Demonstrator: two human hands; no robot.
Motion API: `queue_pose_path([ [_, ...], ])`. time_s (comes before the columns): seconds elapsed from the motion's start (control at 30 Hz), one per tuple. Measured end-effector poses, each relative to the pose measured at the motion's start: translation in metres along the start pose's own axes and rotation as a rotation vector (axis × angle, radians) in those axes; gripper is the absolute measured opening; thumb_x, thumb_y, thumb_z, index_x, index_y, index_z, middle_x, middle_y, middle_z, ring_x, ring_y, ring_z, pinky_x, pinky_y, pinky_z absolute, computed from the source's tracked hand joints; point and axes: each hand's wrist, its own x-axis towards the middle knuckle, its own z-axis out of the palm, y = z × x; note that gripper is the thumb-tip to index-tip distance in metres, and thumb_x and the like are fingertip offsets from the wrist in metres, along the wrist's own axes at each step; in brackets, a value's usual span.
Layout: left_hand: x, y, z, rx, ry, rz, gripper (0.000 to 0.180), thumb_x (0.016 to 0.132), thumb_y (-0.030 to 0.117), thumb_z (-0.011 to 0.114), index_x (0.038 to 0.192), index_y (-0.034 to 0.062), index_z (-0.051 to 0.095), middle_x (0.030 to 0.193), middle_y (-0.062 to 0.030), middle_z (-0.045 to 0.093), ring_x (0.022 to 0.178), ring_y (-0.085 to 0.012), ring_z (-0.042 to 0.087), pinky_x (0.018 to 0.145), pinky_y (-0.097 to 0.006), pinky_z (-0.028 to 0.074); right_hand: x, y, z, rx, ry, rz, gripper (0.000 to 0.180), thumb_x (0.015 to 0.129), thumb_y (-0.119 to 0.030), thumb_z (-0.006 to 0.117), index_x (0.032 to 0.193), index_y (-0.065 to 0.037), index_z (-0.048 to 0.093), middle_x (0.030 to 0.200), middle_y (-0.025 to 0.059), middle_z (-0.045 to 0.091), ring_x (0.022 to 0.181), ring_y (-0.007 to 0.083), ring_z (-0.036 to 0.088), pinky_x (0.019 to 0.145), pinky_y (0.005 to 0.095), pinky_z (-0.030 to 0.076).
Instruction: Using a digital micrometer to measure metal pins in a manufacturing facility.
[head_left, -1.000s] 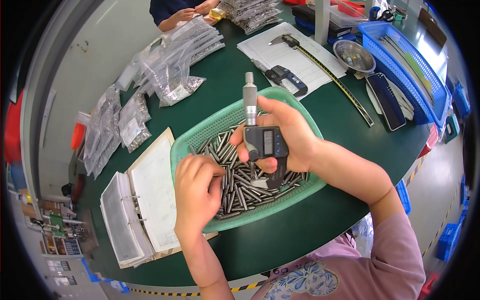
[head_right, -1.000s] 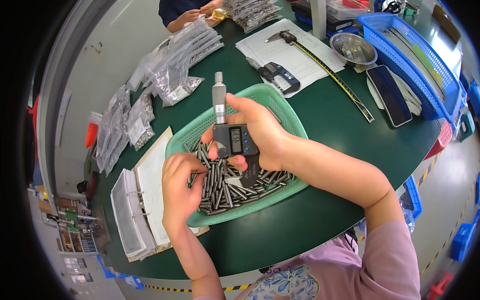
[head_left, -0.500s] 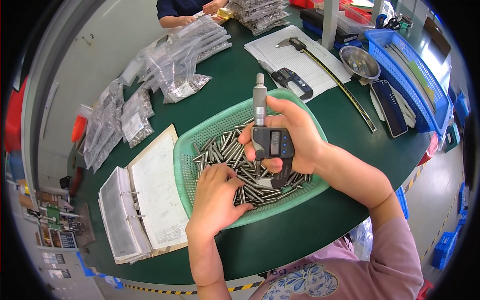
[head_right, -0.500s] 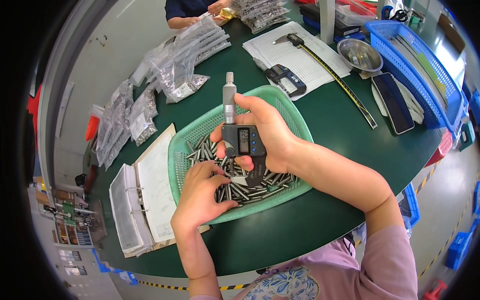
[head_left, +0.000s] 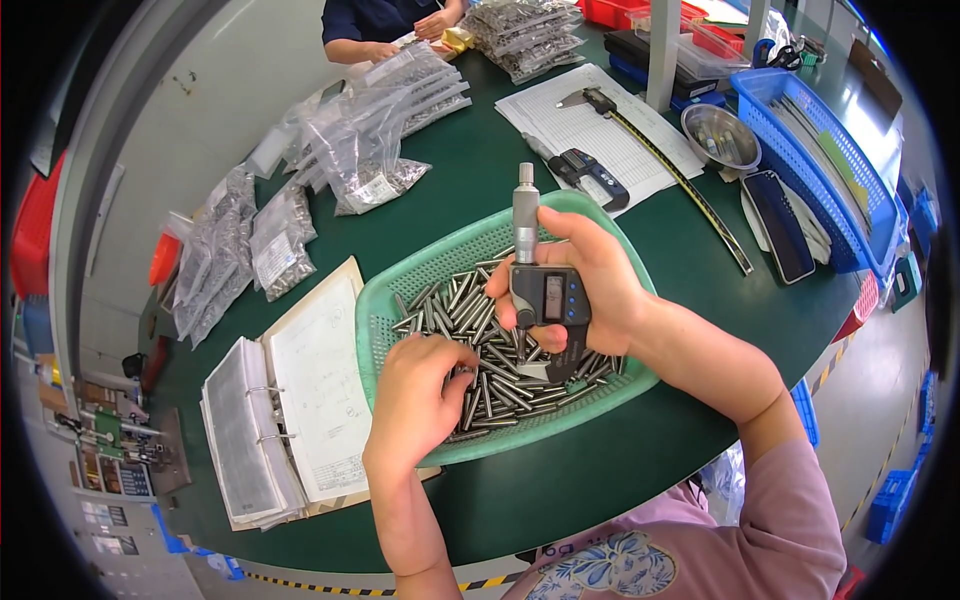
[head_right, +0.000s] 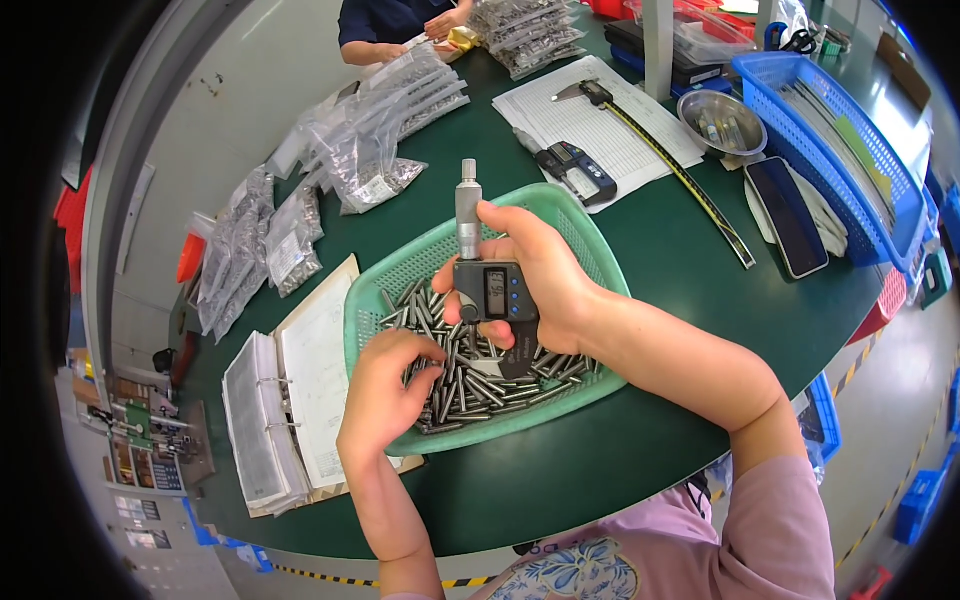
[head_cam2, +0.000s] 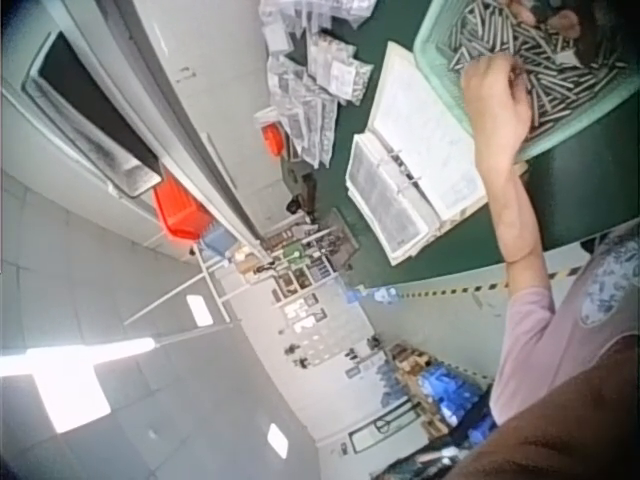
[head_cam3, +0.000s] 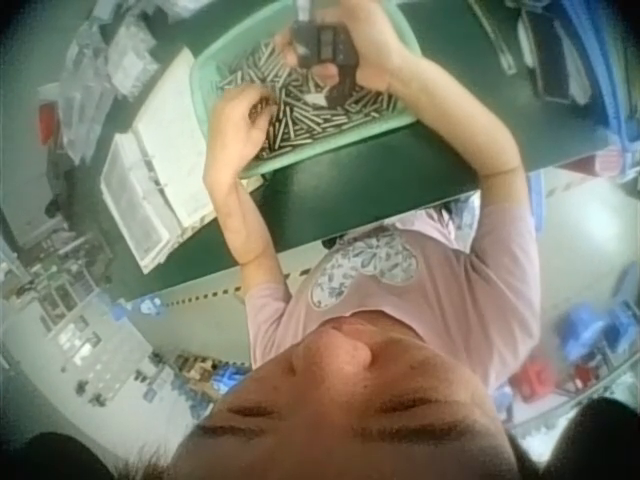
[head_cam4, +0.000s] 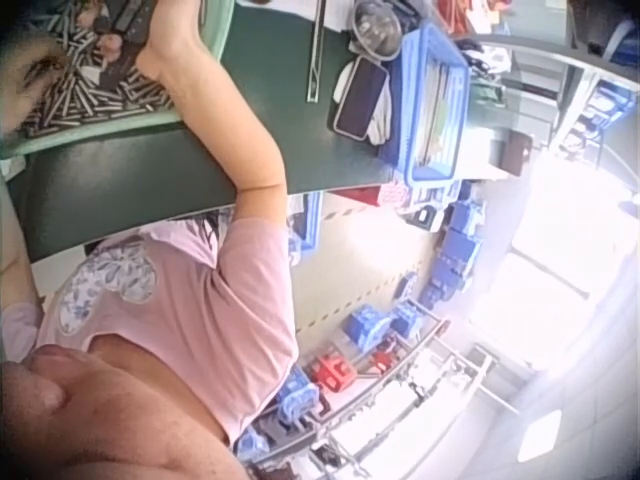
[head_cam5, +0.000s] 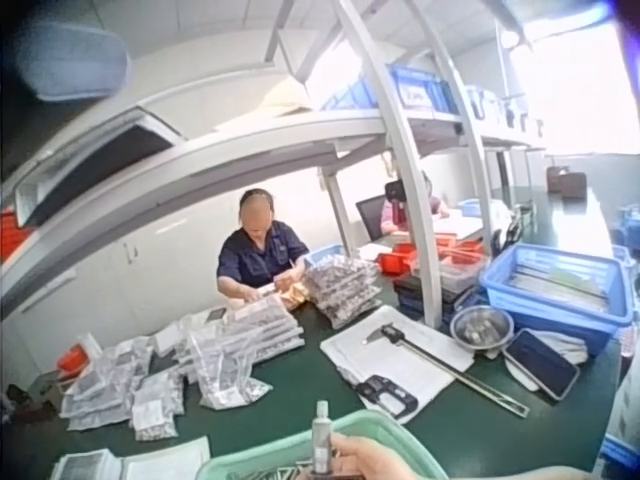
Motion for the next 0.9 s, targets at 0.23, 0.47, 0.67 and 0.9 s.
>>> queue_pose_path([
  [0.23, 0.005, 0.014, 0.000, -0.092, 0.374, 0.292, 0.015, 0.065, 0.001, 0.066, 0.079, 0.0079, 0.063, 0.078, -0.0023, 0.059, 0.082, -0.0206, 0.057, 0.089, -0.043, 0.037, -0.002, -0.001, 0.000, 0.079, -0.041, 0.022, 0.064, 0.084, -0.057, 0.027, 0.091, 0.001, 0.054, 0.072, 0.0133, 0.057, 0.041, 0.0146, 0.044, 0.039, 0.0246, 0.037],
  [0.47, 0.006, 0.022, 0.004, -0.047, 0.531, 0.407, 0.018, 0.061, 0.000, 0.069, 0.068, 0.0095, 0.055, 0.073, 0.0019, 0.063, 0.081, -0.0178, 0.059, 0.092, -0.041, 0.035, 0.000, 0.000, -0.004, 0.209, -0.140, 0.075, 0.062, 0.088, -0.055, 0.022, 0.094, 0.000, 0.051, 0.074, 0.0124, 0.057, 0.041, 0.0146, 0.043, 0.039, 0.0254, 0.037],
  [0.67, 0.006, 0.025, 0.008, 0.048, 0.531, 0.470, 0.020, 0.059, -0.002, 0.067, 0.065, 0.0100, 0.052, 0.074, 0.0023, 0.063, 0.081, -0.0174, 0.059, 0.092, -0.040, 0.035, 0.001, 0.002, -0.005, 0.245, -0.159, 0.088, 0.061, 0.088, -0.054, 0.023, 0.094, 0.000, 0.051, 0.075, 0.0120, 0.057, 0.041, 0.0149, 0.044, 0.040, 0.0256, 0.037],
  [0.9, 0.008, 0.026, 0.011, 0.048, 0.495, 0.490, 0.020, 0.057, -0.005, 0.063, 0.065, 0.0094, 0.051, 0.074, 0.0008, 0.061, 0.079, -0.0181, 0.059, 0.090, -0.040, 0.037, 0.001, 0.002, -0.006, 0.206, -0.162, 0.093, 0.061, 0.087, -0.054, 0.025, 0.094, 0.001, 0.052, 0.075, 0.0122, 0.057, 0.041, 0.0154, 0.044, 0.039, 0.0252, 0.037],
])
